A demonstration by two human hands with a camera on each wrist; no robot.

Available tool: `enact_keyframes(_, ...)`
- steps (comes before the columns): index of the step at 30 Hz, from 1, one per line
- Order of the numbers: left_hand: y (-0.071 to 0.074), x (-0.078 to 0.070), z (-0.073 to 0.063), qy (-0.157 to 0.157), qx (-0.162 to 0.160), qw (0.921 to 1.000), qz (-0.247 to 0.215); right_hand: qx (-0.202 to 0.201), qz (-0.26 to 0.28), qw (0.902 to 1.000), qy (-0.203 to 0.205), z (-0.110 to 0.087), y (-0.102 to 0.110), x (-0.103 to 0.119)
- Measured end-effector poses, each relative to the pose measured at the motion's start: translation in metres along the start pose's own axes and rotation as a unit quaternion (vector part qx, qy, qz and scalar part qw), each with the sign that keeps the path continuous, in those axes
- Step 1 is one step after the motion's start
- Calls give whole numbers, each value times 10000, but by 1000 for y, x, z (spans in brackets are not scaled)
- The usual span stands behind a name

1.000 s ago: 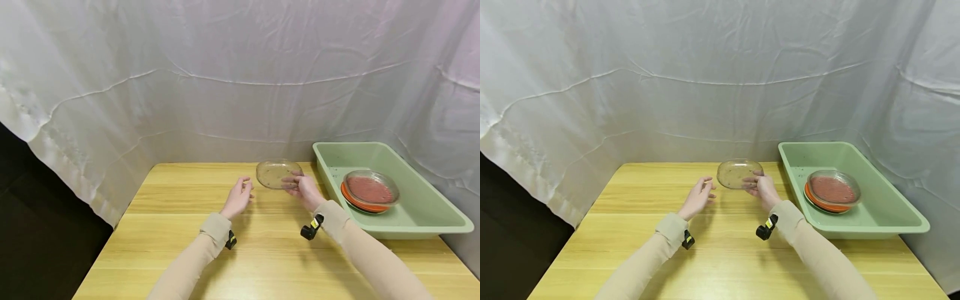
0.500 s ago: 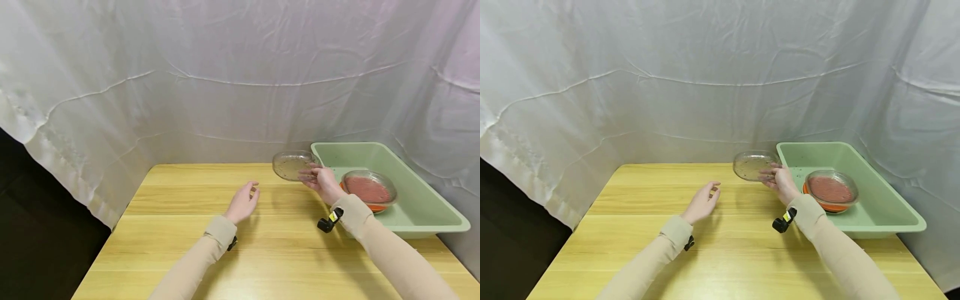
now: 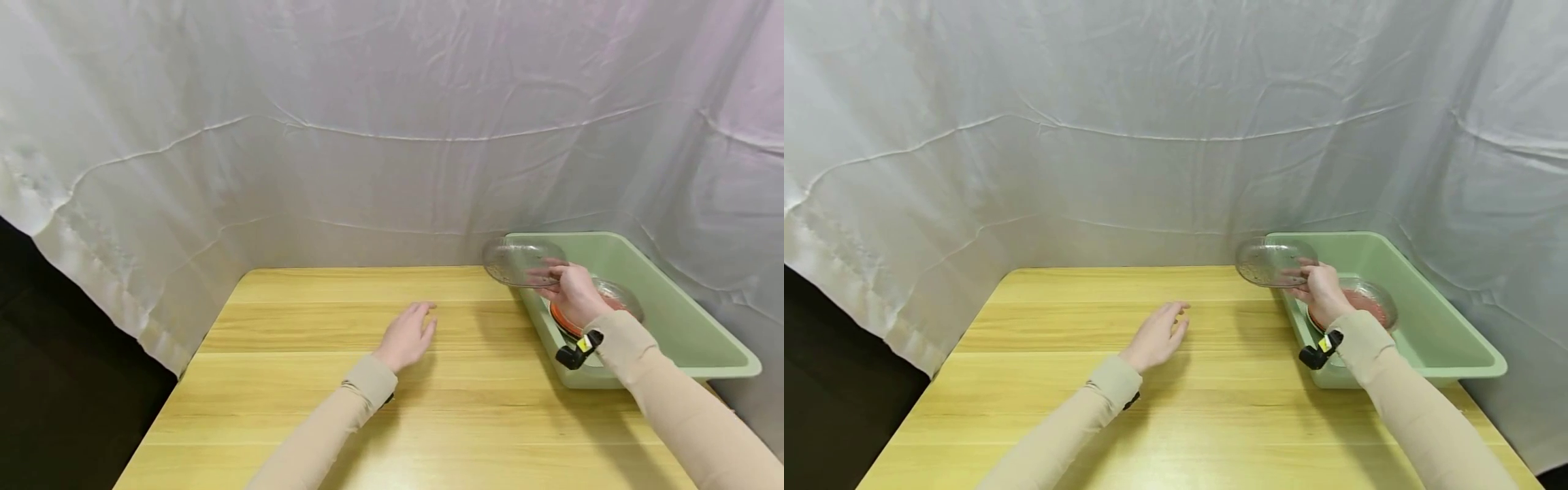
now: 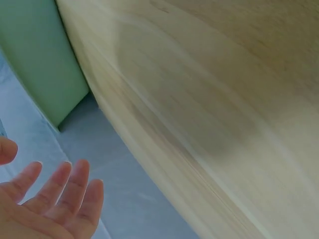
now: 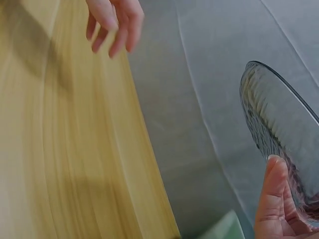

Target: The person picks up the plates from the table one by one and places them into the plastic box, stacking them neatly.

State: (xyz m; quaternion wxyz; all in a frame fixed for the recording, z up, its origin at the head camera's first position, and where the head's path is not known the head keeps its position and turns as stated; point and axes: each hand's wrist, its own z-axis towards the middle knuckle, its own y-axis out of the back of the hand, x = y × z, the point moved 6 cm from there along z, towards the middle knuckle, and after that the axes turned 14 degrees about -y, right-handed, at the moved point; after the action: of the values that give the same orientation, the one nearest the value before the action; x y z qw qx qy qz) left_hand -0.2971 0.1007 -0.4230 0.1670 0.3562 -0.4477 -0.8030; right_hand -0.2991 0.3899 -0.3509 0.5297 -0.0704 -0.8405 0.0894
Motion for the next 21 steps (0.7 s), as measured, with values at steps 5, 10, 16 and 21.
enact_keyframes(5,-3,-4,0,-168,17,9997,155,32,630,9980,-81,-4,25,3)
enact_keyframes(10,-5,-7,-1,-297,63,9992,262,33,522,9985,142,-8,49,7)
enact_keyframes(16,-5,-10,-2,-284,179,9990,290,-194,428,9988,156,-11,78,7)
enact_keyframes(21,-6,-11,-3,-287,195,9990,284,-516,188,9981,281,-12,101,4)
